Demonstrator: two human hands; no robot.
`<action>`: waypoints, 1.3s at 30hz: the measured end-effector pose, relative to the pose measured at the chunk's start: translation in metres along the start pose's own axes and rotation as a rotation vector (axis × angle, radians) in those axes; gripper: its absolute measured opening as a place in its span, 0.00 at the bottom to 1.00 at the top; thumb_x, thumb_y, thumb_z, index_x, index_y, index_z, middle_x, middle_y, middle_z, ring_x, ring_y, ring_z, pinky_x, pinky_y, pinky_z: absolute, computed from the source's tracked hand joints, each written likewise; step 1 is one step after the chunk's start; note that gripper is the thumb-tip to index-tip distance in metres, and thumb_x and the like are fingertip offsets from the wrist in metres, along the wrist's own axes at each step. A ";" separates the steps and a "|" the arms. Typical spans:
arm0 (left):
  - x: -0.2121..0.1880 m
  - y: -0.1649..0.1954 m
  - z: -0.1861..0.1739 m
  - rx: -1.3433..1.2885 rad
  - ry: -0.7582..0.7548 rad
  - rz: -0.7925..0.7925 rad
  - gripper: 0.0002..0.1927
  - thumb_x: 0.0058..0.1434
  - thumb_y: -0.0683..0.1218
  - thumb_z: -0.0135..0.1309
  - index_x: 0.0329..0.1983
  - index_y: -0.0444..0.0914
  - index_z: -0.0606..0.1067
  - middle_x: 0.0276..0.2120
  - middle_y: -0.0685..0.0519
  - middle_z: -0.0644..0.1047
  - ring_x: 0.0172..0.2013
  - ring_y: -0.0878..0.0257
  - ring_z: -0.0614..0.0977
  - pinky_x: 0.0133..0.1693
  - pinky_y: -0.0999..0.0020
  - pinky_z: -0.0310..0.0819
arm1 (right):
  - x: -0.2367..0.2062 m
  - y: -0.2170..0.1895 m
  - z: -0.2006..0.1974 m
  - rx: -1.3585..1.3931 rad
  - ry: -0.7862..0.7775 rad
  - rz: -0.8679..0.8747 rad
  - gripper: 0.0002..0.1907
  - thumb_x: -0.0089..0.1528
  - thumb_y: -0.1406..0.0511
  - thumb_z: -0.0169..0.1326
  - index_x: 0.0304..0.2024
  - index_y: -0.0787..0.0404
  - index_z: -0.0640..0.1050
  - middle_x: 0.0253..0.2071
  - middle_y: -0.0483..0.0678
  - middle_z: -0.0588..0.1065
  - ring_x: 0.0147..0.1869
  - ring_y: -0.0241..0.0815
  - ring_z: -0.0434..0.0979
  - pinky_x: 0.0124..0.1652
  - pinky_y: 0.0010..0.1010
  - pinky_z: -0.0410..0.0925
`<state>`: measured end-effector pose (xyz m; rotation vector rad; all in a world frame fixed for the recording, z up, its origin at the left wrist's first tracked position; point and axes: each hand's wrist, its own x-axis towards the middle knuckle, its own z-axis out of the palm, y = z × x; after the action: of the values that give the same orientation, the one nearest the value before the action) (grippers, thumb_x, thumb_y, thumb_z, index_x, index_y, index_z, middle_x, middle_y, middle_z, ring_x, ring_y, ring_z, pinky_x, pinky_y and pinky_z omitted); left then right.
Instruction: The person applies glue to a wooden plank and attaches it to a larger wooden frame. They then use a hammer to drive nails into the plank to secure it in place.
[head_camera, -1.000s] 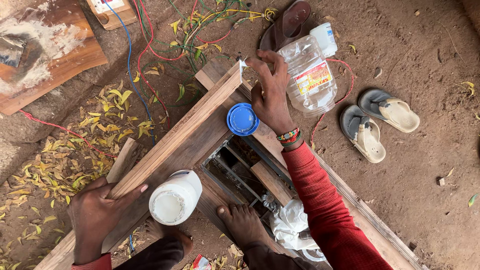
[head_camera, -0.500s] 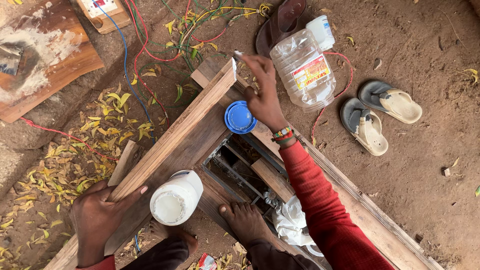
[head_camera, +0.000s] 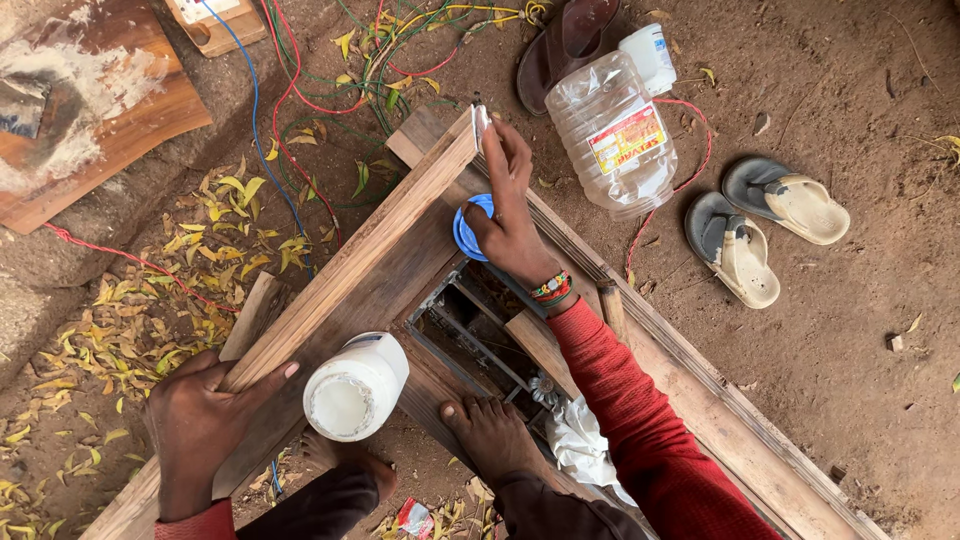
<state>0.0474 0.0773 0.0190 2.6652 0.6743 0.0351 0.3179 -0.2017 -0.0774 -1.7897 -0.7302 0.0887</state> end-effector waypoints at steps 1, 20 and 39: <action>0.000 -0.001 0.000 0.020 -0.010 -0.017 0.25 0.45 0.58 0.73 0.21 0.31 0.79 0.17 0.51 0.69 0.14 0.59 0.70 0.22 0.60 0.63 | -0.004 -0.001 0.003 0.003 0.004 -0.010 0.57 0.51 0.78 0.51 0.80 0.52 0.46 0.79 0.61 0.44 0.86 0.61 0.40 0.81 0.50 0.38; 0.001 -0.006 0.001 0.022 -0.004 -0.024 0.27 0.46 0.58 0.74 0.18 0.31 0.76 0.18 0.50 0.69 0.15 0.58 0.69 0.24 0.60 0.63 | -0.024 0.013 0.025 -0.062 0.112 0.042 0.54 0.57 0.76 0.54 0.80 0.54 0.44 0.77 0.63 0.47 0.84 0.61 0.45 0.79 0.49 0.44; 0.010 -0.077 -0.023 0.084 0.016 -0.029 0.34 0.45 0.71 0.70 0.17 0.35 0.77 0.21 0.51 0.74 0.18 0.56 0.73 0.24 0.57 0.68 | 0.133 0.153 -0.006 -0.887 -0.778 -0.710 0.21 0.57 0.69 0.57 0.53 0.66 0.77 0.53 0.59 0.74 0.61 0.62 0.71 0.63 0.56 0.62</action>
<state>0.0184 0.1524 0.0108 2.7372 0.7352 0.0211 0.4933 -0.1627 -0.1714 -2.1776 -2.1882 -0.0326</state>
